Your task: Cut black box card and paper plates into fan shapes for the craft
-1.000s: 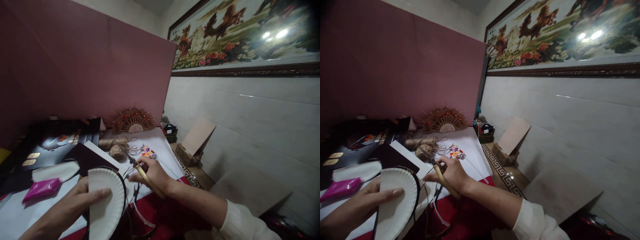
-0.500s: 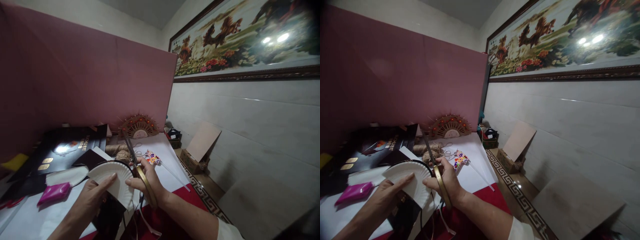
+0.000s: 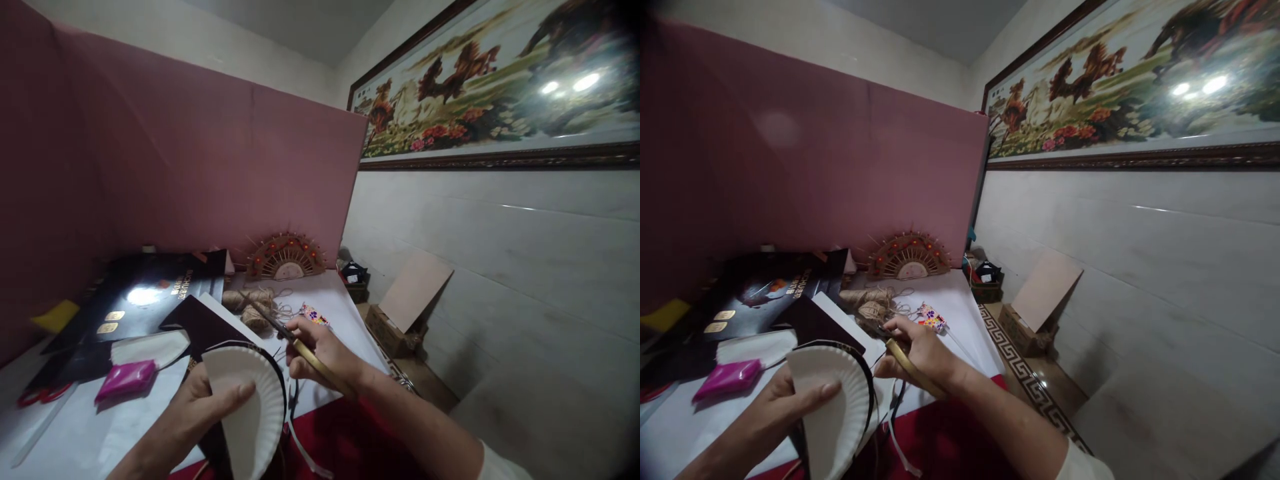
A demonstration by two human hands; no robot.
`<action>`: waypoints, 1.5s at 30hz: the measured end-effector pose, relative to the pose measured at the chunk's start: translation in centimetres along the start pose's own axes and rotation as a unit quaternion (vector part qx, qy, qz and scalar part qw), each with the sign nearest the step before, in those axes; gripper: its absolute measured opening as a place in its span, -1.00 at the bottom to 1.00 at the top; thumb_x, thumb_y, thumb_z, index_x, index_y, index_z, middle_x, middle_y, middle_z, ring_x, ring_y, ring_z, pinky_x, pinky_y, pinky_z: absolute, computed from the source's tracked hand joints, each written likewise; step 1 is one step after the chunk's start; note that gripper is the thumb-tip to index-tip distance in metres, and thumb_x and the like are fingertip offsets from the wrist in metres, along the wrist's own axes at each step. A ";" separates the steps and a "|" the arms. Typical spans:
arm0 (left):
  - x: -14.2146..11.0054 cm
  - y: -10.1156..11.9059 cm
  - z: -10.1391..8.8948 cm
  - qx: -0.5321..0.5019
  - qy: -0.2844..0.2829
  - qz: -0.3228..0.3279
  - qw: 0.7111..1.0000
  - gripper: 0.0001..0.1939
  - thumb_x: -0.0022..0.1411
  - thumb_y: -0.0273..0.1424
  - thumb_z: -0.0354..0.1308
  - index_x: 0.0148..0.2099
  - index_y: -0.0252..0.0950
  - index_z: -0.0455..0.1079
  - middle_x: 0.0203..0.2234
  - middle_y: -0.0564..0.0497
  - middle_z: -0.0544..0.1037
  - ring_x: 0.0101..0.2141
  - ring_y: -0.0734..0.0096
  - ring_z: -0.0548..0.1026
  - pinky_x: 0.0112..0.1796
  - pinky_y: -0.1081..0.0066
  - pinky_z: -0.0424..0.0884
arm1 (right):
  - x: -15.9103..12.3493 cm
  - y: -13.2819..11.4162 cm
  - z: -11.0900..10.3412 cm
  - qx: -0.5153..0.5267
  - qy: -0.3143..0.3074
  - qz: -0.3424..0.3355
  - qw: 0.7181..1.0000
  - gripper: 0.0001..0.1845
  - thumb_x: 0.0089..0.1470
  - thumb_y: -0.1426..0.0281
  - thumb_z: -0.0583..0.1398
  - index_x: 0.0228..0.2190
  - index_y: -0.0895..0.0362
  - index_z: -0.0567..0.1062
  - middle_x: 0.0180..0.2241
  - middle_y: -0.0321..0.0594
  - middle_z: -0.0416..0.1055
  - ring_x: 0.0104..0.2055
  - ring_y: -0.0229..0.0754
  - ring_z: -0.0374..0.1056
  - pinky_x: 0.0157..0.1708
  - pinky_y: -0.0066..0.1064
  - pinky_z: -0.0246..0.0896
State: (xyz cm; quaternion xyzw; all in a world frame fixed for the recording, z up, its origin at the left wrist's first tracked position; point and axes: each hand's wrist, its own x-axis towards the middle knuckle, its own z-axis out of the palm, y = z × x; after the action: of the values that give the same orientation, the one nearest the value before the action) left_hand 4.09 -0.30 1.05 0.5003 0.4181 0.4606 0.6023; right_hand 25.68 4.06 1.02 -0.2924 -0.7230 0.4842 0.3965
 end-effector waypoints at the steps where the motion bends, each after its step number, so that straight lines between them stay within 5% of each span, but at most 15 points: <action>1: -0.2 0.1 0.0 0.004 -0.021 -0.006 1.000 -0.67 -0.18 -0.14 0.43 -0.45 -0.28 0.56 -0.58 -0.02 0.61 -0.54 0.32 0.51 -0.50 0.46 0.39 | -0.1 -0.4 -0.7 -0.039 -0.021 0.007 0.999 -0.41 -0.23 0.11 0.43 -0.24 0.11 0.35 -0.55 -0.42 0.27 -0.53 -0.33 0.12 -0.53 -0.50 0.01; 5: -0.7 0.1 0.2 0.015 -0.097 -0.034 0.995 -0.70 -0.12 -0.15 0.40 -0.44 -0.28 0.58 -0.57 -0.02 0.60 -0.53 0.36 0.50 -0.49 0.49 0.37 | -1.0 -2.3 -2.5 -0.172 -0.078 0.030 0.982 -0.43 -0.29 0.06 0.44 -0.31 0.11 0.41 -0.58 -0.45 0.23 -0.54 -0.35 0.08 -0.54 -0.51 -0.04; 12: -0.5 -0.5 -0.3 0.064 -0.152 -0.049 0.985 -0.69 -0.02 -0.12 0.33 -0.37 -0.27 0.57 -0.49 -0.04 0.62 -0.46 0.30 0.52 -0.41 0.43 0.40 | -2.0 -4.9 -2.7 -0.287 -0.128 0.050 0.948 -0.41 -0.29 0.11 0.44 -0.22 0.08 0.44 -0.52 -0.41 0.31 -0.48 -0.30 0.17 -0.46 -0.50 0.06; 17: -0.3 -0.5 -0.9 0.113 -0.229 -0.063 0.965 -0.68 0.11 -0.12 0.23 -0.35 -0.29 0.57 -0.45 -0.07 0.63 -0.41 0.27 0.54 -0.36 0.40 0.42 | -2.0 -4.8 -2.5 -0.309 -0.129 0.038 0.942 -0.43 -0.26 0.06 0.42 -0.24 0.08 0.45 -0.50 -0.37 0.36 -0.48 -0.29 0.19 -0.44 -0.47 0.07; 30: -0.2 -0.9 -1.5 0.107 -0.274 -0.079 0.952 -0.69 0.15 -0.13 0.19 -0.28 -0.28 0.54 -0.40 -0.07 0.63 -0.39 0.25 0.53 -0.34 0.37 0.41 | -2.5 -4.1 -2.1 -0.399 -0.111 -0.041 0.909 -0.65 -0.10 0.25 0.35 -0.25 0.11 0.45 -0.51 -0.35 0.40 -0.52 -0.30 0.21 -0.46 -0.49 0.05; 38: -0.3 -0.3 -1.0 0.100 -0.281 -0.083 0.951 -0.72 0.16 -0.15 0.18 -0.28 -0.23 0.58 -0.41 -0.03 0.64 -0.41 0.30 0.52 -0.37 0.41 0.39 | -2.5 -3.5 -1.9 -0.411 -0.107 -0.075 0.902 -0.72 -0.01 0.27 0.27 -0.24 0.12 0.44 -0.47 -0.29 0.43 -0.51 -0.29 0.22 -0.48 -0.49 0.05; 45: -0.8 -0.7 -0.6 0.039 -0.170 -0.070 0.982 -0.74 -0.02 -0.18 0.33 -0.30 -0.21 0.56 -0.45 -0.01 0.61 -0.44 0.27 0.51 -0.41 0.38 0.40 | -2.5 -2.5 -2.0 -0.346 -0.084 -0.073 0.932 -0.57 -0.15 0.06 0.36 -0.39 0.13 0.46 -0.65 -0.45 0.20 -0.61 -0.36 0.01 -0.54 -0.49 -0.03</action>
State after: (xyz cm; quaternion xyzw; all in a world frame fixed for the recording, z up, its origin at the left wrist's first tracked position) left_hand 3.42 -0.94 0.30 0.5637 0.3614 0.3090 0.6754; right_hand 28.53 2.09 3.02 -0.3162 -0.8958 0.1964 0.2429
